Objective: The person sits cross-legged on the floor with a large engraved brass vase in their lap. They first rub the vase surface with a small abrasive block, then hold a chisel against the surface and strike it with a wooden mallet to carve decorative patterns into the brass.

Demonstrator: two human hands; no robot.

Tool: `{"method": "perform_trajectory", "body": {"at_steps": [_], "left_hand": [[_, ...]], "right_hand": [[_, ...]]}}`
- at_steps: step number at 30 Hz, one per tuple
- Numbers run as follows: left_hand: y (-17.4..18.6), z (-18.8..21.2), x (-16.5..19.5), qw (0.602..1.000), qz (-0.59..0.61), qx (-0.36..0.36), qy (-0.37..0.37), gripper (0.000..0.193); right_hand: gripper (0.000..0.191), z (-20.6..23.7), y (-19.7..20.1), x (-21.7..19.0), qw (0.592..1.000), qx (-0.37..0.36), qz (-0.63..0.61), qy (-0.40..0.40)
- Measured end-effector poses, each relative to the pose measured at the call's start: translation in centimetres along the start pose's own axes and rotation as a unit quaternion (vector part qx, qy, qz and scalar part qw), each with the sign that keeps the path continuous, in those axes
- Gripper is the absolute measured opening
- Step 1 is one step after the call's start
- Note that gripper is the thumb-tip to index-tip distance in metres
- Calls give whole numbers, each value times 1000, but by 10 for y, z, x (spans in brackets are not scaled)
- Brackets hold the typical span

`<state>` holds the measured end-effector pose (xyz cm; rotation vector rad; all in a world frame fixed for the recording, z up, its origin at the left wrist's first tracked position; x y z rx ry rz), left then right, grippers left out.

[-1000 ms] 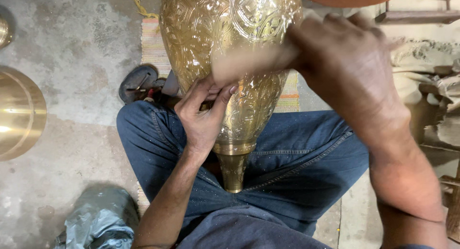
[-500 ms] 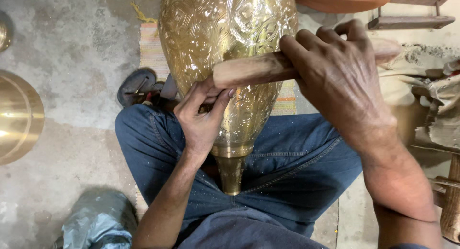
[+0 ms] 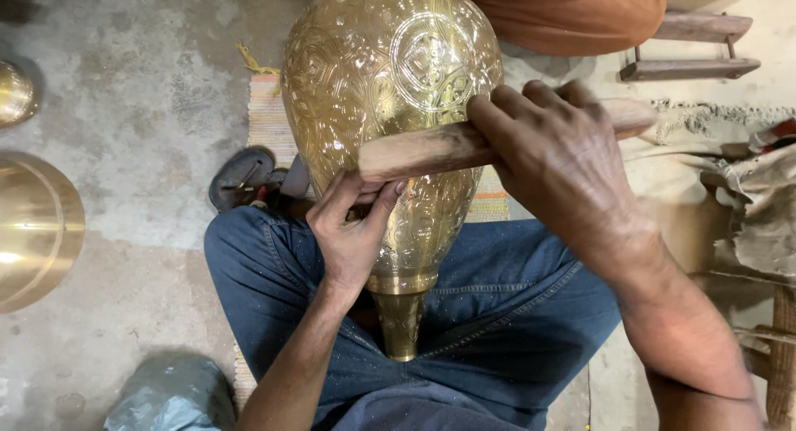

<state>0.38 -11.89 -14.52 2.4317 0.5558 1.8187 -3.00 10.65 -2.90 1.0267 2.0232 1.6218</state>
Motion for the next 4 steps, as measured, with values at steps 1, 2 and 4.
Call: {"method": "perform_trajectory", "body": {"at_steps": [1,2,4], "left_hand": [[1,-1,1,1000,-9,0,-3,24],[0,0,3,1000,8,-3,-6,27],[-1,-3,5,999,39,-4,-14,32]], "right_hand": [[19,0,-1,1,998,17,-59,-25],[22,2,-2,1,991,31,-120,-51],[25,1,-6,9,980,46,-180,-74]]}}
Point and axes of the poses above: each hand's wrist, its own z-axis away from the middle knuckle, its own y-axis out of the back of the hand, x = y × z, the point moved 1 cm from there along -z, towards the middle knuckle, and after that the axes turned 13 degrees about y, right-handed, at the moved point
